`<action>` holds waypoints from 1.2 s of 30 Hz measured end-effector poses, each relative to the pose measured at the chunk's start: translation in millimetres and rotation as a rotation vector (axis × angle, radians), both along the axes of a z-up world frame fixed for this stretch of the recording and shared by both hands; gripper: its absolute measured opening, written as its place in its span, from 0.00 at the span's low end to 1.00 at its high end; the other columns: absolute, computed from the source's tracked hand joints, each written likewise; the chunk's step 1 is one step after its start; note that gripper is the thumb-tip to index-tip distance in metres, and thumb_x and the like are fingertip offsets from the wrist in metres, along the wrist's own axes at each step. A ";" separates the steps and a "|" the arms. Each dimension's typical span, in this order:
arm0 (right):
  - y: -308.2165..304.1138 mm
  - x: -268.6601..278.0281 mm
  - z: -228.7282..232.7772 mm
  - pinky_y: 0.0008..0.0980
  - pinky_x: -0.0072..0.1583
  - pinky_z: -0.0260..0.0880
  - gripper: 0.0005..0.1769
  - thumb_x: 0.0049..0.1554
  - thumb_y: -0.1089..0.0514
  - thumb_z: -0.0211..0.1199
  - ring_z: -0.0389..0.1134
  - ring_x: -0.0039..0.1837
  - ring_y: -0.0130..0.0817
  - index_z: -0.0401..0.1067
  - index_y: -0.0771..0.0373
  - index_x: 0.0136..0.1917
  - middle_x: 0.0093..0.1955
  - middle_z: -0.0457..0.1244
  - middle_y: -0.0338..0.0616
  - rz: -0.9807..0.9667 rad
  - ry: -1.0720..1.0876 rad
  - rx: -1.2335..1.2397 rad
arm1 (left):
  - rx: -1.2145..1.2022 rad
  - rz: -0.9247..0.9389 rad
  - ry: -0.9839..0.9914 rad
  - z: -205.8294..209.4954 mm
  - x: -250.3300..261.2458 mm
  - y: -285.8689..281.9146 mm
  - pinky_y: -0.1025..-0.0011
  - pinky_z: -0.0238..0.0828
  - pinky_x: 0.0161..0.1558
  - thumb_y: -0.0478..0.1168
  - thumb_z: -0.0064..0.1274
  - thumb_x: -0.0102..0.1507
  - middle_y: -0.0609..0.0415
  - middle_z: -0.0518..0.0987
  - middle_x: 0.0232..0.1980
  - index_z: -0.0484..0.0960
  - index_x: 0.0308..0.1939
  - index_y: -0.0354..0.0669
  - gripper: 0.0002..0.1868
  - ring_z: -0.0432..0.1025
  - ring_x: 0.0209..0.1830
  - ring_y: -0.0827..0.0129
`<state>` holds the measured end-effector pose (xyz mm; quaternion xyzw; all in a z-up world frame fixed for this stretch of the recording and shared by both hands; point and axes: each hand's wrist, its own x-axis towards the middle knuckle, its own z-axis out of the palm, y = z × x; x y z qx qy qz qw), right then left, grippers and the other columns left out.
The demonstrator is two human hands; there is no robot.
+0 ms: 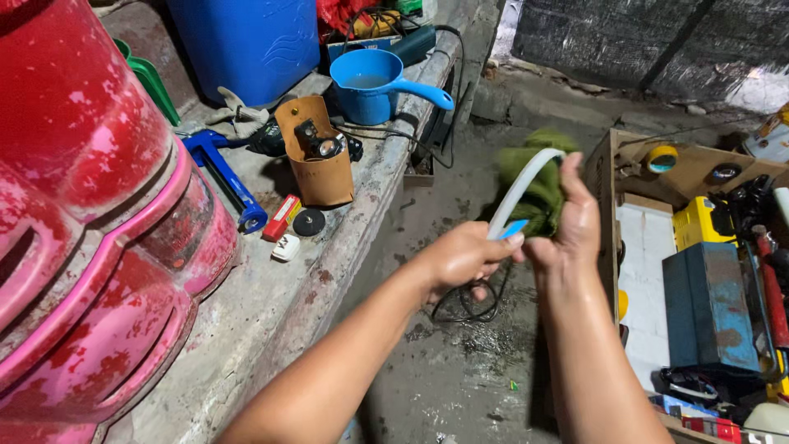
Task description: The person wipes small tools and supplies, including a pair of goggles, a red box, and a tape measure, with a green cloth and places them one at a time into a cardboard holder on the workbench. At the end they reach toward an open toolbox on a nearby table.
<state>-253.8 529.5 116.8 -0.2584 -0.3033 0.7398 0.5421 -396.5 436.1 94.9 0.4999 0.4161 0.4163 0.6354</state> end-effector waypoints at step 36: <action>-6.2 30.4 -22.0 0.51 0.67 0.65 0.21 0.72 0.48 0.49 0.63 0.65 0.46 0.64 0.61 0.71 0.65 0.63 0.48 -0.069 0.028 0.198 | -0.119 0.508 -1.023 4.8 18.7 51.4 0.64 0.56 0.65 0.53 0.42 0.70 0.63 0.79 0.58 0.73 0.50 0.59 0.10 0.67 0.65 0.66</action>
